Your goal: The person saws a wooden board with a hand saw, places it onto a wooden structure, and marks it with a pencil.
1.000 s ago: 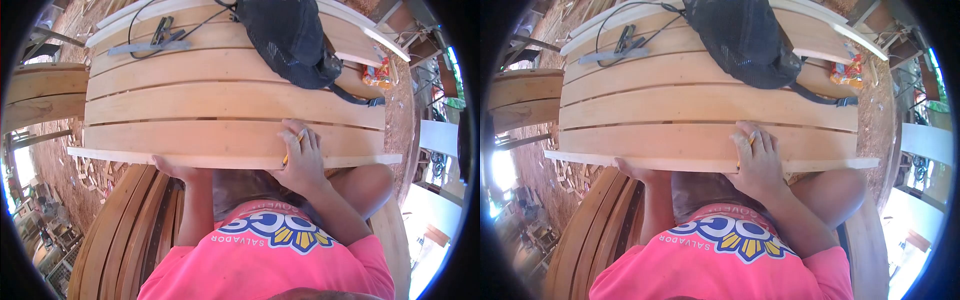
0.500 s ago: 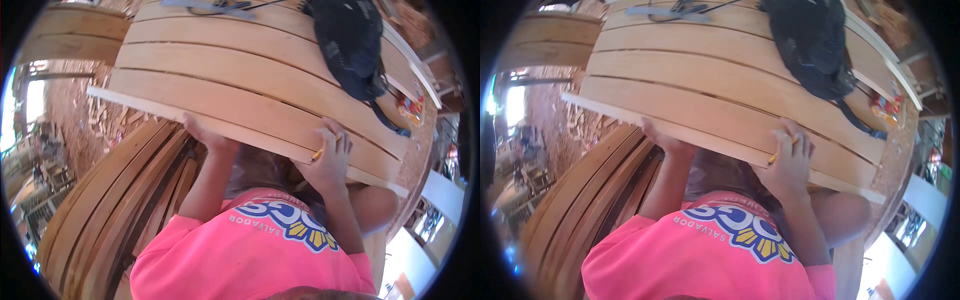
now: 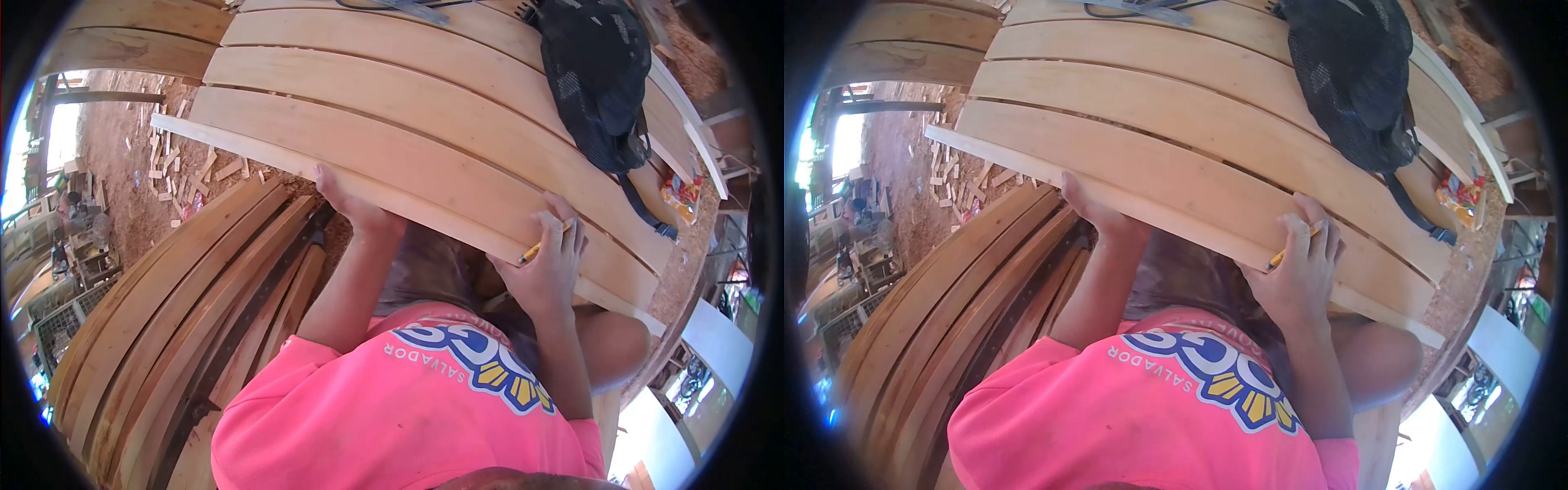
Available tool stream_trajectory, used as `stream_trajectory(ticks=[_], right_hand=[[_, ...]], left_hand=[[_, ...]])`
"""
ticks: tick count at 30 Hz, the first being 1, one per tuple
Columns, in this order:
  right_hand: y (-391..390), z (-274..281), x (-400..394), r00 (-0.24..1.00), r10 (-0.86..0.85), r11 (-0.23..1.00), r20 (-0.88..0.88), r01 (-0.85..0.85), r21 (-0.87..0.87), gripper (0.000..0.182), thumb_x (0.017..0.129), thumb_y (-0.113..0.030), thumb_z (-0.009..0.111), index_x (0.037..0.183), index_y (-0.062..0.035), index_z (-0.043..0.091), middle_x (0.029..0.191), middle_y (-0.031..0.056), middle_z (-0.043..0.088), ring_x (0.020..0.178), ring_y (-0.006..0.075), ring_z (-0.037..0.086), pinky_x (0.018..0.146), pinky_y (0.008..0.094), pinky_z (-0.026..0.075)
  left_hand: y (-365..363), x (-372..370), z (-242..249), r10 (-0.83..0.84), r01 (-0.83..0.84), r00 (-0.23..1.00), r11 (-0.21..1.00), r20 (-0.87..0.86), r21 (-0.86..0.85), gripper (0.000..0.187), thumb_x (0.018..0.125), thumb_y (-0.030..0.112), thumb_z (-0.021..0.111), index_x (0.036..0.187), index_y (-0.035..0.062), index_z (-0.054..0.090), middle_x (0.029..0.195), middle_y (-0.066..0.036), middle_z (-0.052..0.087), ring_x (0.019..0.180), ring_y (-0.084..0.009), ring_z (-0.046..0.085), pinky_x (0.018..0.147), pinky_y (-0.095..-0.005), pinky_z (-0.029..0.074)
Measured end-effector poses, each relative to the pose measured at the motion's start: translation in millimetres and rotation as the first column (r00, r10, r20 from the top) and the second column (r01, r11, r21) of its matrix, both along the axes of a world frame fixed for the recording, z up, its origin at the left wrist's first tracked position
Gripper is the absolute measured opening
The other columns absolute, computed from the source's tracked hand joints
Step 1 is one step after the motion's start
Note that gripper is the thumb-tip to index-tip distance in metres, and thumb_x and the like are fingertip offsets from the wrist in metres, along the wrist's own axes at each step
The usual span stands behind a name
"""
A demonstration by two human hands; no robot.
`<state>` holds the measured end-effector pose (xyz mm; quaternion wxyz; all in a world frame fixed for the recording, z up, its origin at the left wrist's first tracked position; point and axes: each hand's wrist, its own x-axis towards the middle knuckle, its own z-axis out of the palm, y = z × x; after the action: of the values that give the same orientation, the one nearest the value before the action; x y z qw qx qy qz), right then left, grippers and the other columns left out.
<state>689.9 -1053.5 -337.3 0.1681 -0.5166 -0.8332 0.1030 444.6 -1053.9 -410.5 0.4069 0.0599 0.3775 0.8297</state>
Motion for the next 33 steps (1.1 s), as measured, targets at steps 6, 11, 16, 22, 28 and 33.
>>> stream_trajectory(ticks=[6, 11, 16, 22, 28, 33], right_hand=[[0.1, -3.7, 1.9, 1.000, 0.001, 1.000, -0.028, -0.001, 0.000, 0.072, 0.070, -0.038, 0.094, 0.121, -0.0116, 0.050, 0.145, 0.0149, 0.049, 0.130, 0.0427, 0.048, 0.105, 0.0577, 0.038], [-1.4, -4.4, 4.3, 0.998, -0.022, 0.999, -0.055, 0.020, -0.030, 0.070, 0.068, -0.037, 0.094, 0.118, -0.0111, 0.052, 0.145, 0.0143, 0.049, 0.129, 0.0428, 0.048, 0.104, 0.0575, 0.037], [-2.4, -3.3, 6.1, 0.998, -0.036, 0.997, -0.055, 0.033, -0.068, 0.070, 0.068, -0.037, 0.093, 0.119, -0.0113, 0.053, 0.145, 0.0152, 0.050, 0.130, 0.0422, 0.048, 0.104, 0.0577, 0.039], [-3.4, -6.8, 11.1, 0.992, -0.048, 0.995, -0.113, 0.037, -0.096, 0.071, 0.066, -0.032, 0.093, 0.122, -0.0082, 0.056, 0.146, 0.0174, 0.051, 0.133, 0.0429, 0.049, 0.106, 0.0581, 0.041], [-7.0, -0.4, 21.0, 0.991, -0.023, 0.994, -0.129, 0.009, -0.109, 0.078, 0.067, -0.030, 0.093, 0.129, -0.0077, 0.052, 0.149, 0.0176, 0.048, 0.136, 0.0406, 0.048, 0.108, 0.0570, 0.041], [-7.1, 35.4, 61.3, 0.946, -0.063, 0.977, -0.317, -0.007, -0.214, 0.066, 0.075, -0.017, 0.087, 0.130, -0.0029, 0.054, 0.141, 0.0179, 0.054, 0.135, 0.0394, 0.052, 0.109, 0.0480, 0.044]], left_hand=[[1.5, 2.2, 5.0, 0.017, -0.019, 0.999, 0.999, -0.049, -0.037, 0.094, 0.097, 0.079, 0.036, 0.160, 0.0101, 0.030, 0.154, -0.014, 0.043, 0.142, -0.0337, 0.044, 0.117, -0.0486, 0.040], [-4.0, 1.7, -5.1, -0.015, 0.013, 0.999, 0.999, -0.043, -0.040, 0.091, 0.098, 0.078, 0.034, 0.160, 0.0112, 0.030, 0.157, -0.014, 0.040, 0.143, -0.0333, 0.043, 0.118, -0.0496, 0.039], [-7.5, -6.2, -15.9, -0.060, 0.059, 0.998, 0.998, 0.034, 0.024, 0.088, 0.098, 0.074, 0.041, 0.159, 0.0112, 0.033, 0.156, -0.014, 0.042, 0.141, -0.0331, 0.045, 0.119, -0.0518, 0.037], [-9.9, -15.4, -22.9, -0.268, 0.252, 0.959, 0.955, 0.096, 0.153, 0.077, 0.094, 0.066, 0.046, 0.146, 0.0087, 0.050, 0.144, -0.015, 0.055, 0.133, -0.0360, 0.053, 0.115, -0.0560, 0.041], [-21.0, -41.5, -43.4, -0.536, 0.468, 0.837, 0.805, 0.108, 0.365, 0.088, 0.087, 0.074, 0.041, 0.146, 0.0094, 0.054, 0.144, -0.017, 0.057, 0.134, -0.0396, 0.054, 0.116, -0.0586, 0.043], [-6.9, -17.6, -18.4, -0.127, 0.114, 0.990, 0.978, -0.063, -0.175, 0.082, 0.091, 0.064, 0.037, 0.144, 0.0043, 0.055, 0.143, -0.020, 0.058, 0.133, -0.0411, 0.056, 0.115, -0.0589, 0.044]])
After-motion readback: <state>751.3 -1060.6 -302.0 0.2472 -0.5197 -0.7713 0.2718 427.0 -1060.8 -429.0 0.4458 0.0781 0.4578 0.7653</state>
